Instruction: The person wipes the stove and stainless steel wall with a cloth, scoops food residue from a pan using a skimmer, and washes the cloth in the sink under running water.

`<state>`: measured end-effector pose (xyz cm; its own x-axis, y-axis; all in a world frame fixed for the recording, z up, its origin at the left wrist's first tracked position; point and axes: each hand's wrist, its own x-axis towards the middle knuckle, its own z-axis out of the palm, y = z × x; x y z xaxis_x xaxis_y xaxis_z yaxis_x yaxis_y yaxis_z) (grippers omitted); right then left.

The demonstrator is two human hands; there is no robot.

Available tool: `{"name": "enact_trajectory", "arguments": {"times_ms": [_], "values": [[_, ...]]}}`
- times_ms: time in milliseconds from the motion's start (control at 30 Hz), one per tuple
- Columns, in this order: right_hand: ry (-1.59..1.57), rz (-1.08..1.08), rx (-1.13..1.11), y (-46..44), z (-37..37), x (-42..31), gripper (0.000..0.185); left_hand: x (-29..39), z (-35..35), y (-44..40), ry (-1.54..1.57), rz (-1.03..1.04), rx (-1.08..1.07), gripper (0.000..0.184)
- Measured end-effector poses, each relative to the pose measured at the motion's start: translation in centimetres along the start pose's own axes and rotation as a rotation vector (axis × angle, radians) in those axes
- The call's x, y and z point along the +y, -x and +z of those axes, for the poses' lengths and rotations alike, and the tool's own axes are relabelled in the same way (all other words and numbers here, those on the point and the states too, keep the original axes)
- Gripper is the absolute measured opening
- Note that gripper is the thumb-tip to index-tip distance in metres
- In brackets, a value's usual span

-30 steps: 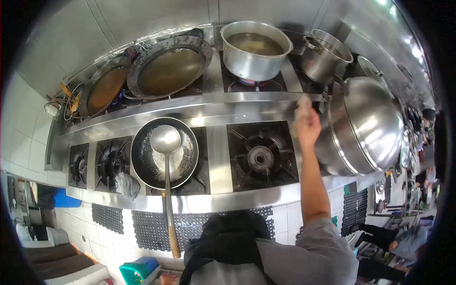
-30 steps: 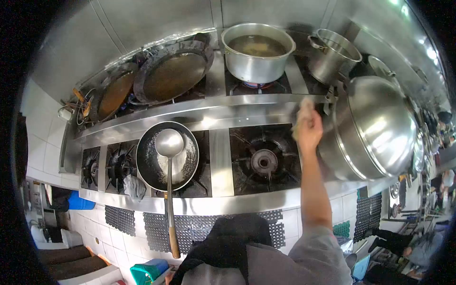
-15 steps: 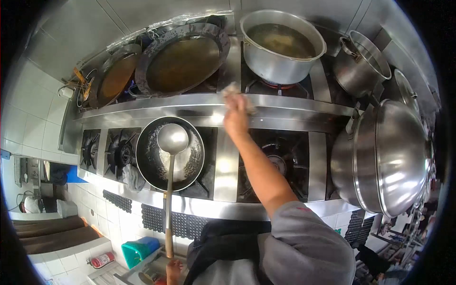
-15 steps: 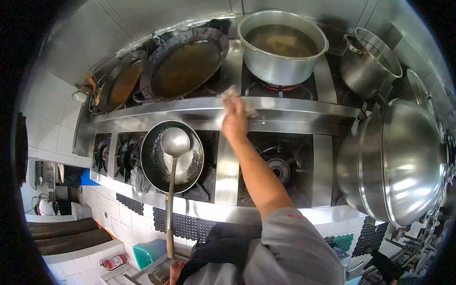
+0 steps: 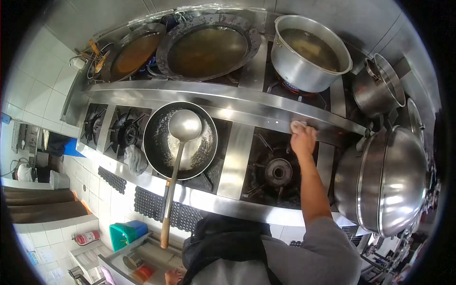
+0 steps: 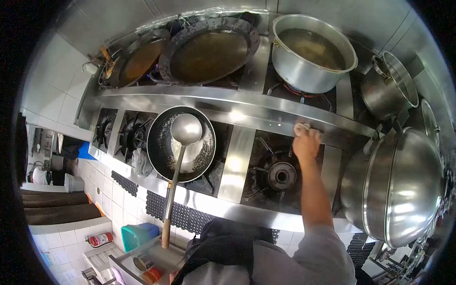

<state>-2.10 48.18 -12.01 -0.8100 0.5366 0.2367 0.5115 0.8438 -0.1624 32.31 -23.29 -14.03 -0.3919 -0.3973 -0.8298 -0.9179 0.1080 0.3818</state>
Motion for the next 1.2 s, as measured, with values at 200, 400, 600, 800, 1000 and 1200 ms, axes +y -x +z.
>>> {"name": "enact_trajectory", "arguments": {"times_ms": [200,400,600,800,1000,1200], "values": [[-0.041,-0.214,-0.216,-1.7,0.9,-4.9,0.03,2.9,1.2,-0.7,-0.127,0.128,-0.131,0.02],[-0.744,-0.075,-0.836,-0.5,-5.6,-6.0,0.026,4.5,1.9,-6.1,0.034,0.242,-0.005,0.017],[-0.219,0.132,-0.292,0.0,-6.2,-2.8,0.046,4.0,2.2,-5.1,-0.018,0.257,-0.016,0.018],[0.111,-0.172,-0.513,-1.6,-3.6,-3.7,0.055,2.8,1.3,-2.6,0.031,0.118,-0.024,0.019],[-0.167,-0.17,-0.677,-4.4,1.0,-1.3,0.051,0.9,0.2,-3.5,0.142,0.052,-0.035,0.018],[-0.314,-0.155,-0.763,-5.5,1.7,-1.2,0.044,0.5,1.9,-4.3,0.022,0.084,-0.017,0.017]]}}
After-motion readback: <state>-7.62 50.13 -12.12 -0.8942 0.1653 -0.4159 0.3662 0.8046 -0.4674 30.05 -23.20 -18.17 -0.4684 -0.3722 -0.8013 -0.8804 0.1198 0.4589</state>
